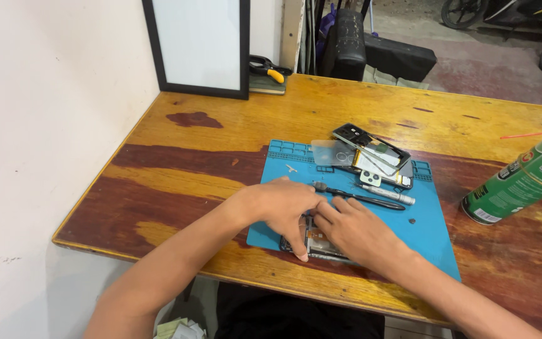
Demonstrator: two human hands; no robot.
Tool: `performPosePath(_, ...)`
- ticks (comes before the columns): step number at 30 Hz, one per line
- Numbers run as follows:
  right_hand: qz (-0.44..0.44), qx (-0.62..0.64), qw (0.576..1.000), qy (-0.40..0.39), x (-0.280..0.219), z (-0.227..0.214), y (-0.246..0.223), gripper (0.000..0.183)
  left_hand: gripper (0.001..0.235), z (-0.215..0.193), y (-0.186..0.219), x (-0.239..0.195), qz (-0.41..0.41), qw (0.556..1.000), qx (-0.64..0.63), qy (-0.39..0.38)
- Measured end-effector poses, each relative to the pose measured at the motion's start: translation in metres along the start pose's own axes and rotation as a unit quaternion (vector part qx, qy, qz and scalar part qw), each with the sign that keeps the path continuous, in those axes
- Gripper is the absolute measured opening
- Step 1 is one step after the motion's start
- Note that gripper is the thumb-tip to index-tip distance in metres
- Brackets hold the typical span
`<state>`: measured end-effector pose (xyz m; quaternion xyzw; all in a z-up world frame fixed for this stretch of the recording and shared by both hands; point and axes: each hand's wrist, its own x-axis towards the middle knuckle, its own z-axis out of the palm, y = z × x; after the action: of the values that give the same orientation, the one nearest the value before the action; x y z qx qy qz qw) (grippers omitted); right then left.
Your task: The person disassembles a smartphone on a blue mat, using tweezers and a screwdriver to remove screws and internal components. They then use a compressed air can to clean the interior and continue adjusting parts with tweezers.
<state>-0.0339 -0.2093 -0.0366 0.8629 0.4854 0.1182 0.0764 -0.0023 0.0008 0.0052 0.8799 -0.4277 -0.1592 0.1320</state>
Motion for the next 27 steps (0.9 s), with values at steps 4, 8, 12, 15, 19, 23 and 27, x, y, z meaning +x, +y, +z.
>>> performPosePath(4,-0.059,0.042,0.996,0.044,0.001,0.004,0.007,0.026,0.066,-0.001,0.001,-0.001,-0.002,1.0,-0.015,-0.022)
performPosePath(8,-0.072,0.065,0.994,0.047,0.001,0.008,0.015,0.024,0.064,-0.004,0.002,0.001,-0.002,1.0,0.002,-0.024)
performPosePath(12,-0.102,0.04,0.992,0.056,0.001,0.01,0.016,0.026,0.062,-0.003,0.003,0.001,0.014,1.0,0.017,-0.015)
performPosePath(15,-0.102,0.023,0.994,0.029,0.0,0.01,0.017,0.025,0.061,-0.004,0.004,0.0,0.014,0.999,0.021,-0.021)
performPosePath(19,-0.102,0.016,0.994,0.038,-0.001,0.011,0.015,0.027,0.063,-0.004,0.005,0.0,0.008,1.0,0.016,-0.015)
performPosePath(23,-0.088,0.023,0.993,0.071,-0.002,0.012,0.015,0.037,0.067,-0.005,0.005,0.001,0.009,1.0,0.023,-0.008)
performPosePath(27,-0.086,0.026,0.995,0.044,-0.006,0.016,0.013,0.036,0.07,-0.002,0.003,0.002,0.032,0.998,0.048,0.021)
